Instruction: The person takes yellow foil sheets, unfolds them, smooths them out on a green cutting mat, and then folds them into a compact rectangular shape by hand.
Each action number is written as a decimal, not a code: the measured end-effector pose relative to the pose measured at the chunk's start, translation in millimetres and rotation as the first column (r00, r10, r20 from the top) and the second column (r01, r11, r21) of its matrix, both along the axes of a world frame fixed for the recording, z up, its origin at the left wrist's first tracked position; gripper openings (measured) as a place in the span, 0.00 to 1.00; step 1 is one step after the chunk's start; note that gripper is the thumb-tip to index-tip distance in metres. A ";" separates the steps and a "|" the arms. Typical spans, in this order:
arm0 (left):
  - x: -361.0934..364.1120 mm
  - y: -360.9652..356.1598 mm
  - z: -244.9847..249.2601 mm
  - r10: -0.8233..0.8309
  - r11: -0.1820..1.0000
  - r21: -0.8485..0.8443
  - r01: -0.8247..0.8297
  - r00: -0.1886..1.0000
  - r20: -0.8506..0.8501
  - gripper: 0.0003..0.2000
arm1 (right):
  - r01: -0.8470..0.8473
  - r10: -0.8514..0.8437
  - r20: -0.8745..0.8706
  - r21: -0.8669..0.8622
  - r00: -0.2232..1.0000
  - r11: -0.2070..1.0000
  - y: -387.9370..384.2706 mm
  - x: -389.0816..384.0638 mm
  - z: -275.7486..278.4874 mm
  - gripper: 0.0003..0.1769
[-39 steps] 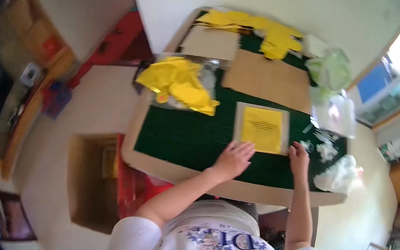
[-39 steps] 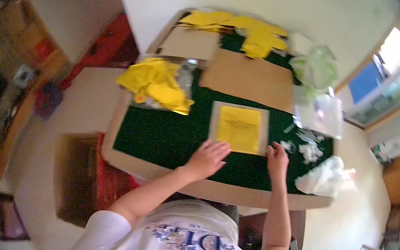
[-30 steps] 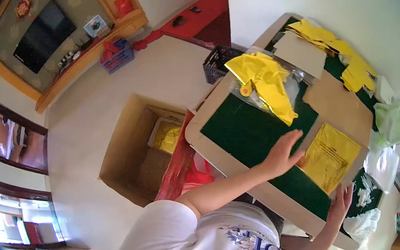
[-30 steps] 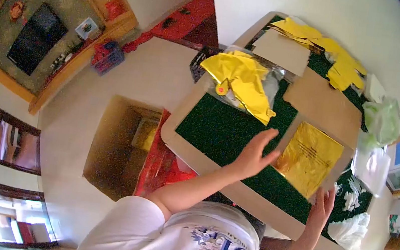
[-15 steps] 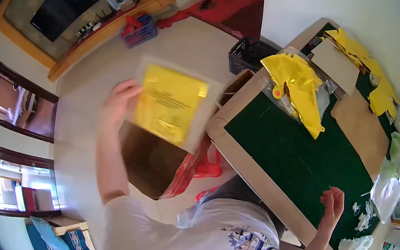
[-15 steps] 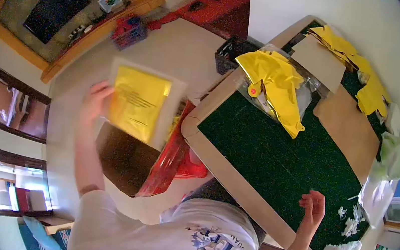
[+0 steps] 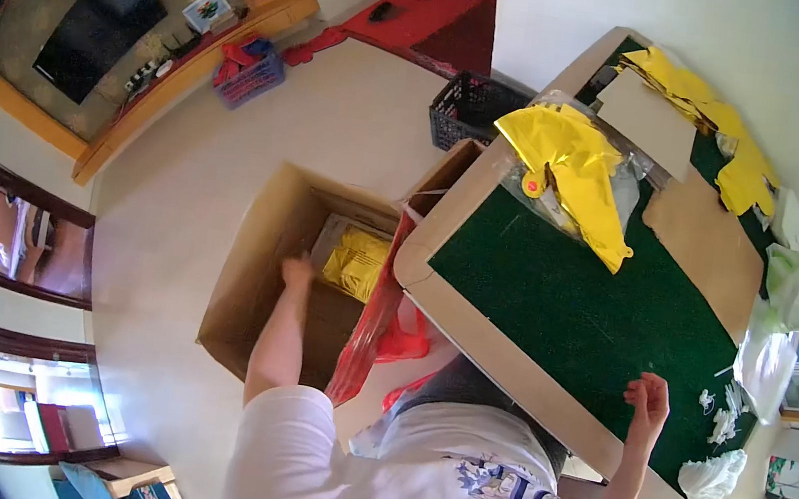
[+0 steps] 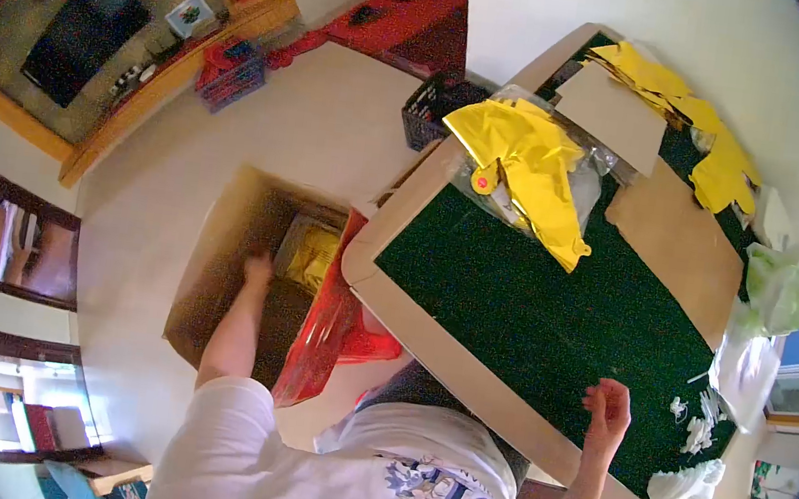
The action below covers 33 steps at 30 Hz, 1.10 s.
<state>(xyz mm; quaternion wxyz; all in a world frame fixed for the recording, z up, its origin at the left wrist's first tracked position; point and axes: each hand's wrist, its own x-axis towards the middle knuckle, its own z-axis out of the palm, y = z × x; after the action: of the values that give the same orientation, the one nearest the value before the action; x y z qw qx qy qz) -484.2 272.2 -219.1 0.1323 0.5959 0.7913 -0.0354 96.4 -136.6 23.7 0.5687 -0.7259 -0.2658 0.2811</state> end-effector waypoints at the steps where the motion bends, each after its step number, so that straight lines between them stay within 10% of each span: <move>1: 11.7 -9.1 -16.8 -0.113 0.974 -0.204 0.096 0.991 -0.074 0.22 | 0.009 -0.009 -0.004 -0.014 1.000 1.000 -3.6 0.4 -3.7 0.07; 11: 90.8 -40.7 -24.9 -0.187 0.933 -0.287 0.217 0.974 0.128 0.24 | 0.093 -0.092 0.034 -0.014 0.995 0.996 -6.4 -8.2 -16.3 0.05; 17: 116.6 -68.1 -51.4 -0.466 0.711 0.292 0.640 0.739 -0.487 0.30 | 0.098 -0.093 0.078 -0.062 0.993 0.993 -3.9 -11.9 -12.1 0.05; 27: 129.9 -54.7 -45.4 -0.503 0.850 0.011 0.527 0.817 -0.281 0.32 | 0.107 -0.105 0.116 -0.013 0.988 0.994 -9.3 -12.3 -22.6 0.05; 30: 139.6 -55.8 19.2 -0.250 0.968 0.098 0.231 0.857 0.451 0.30 | 0.107 -0.103 0.124 -0.025 0.987 0.994 -6.6 -15.5 -19.3 0.04; 31: 156.0 -66.9 86.8 0.089 0.996 -0.088 -0.030 0.550 0.830 0.30 | 0.110 -0.105 0.124 -0.034 0.987 0.993 -6.2 -15.5 -20.0 0.04; 33: 174.0 -95.7 187.3 0.303 0.951 -0.295 -0.091 0.091 0.949 0.30 | 0.118 -0.112 0.120 -0.041 0.986 0.992 -3.1 -18.4 -10.0 0.04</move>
<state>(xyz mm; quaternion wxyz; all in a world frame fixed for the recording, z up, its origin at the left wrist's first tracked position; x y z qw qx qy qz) -310.2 176.5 -31.8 0.6726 0.3441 0.5707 0.3218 77.9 -139.7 13.7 0.5498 -0.7687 -0.2498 0.2107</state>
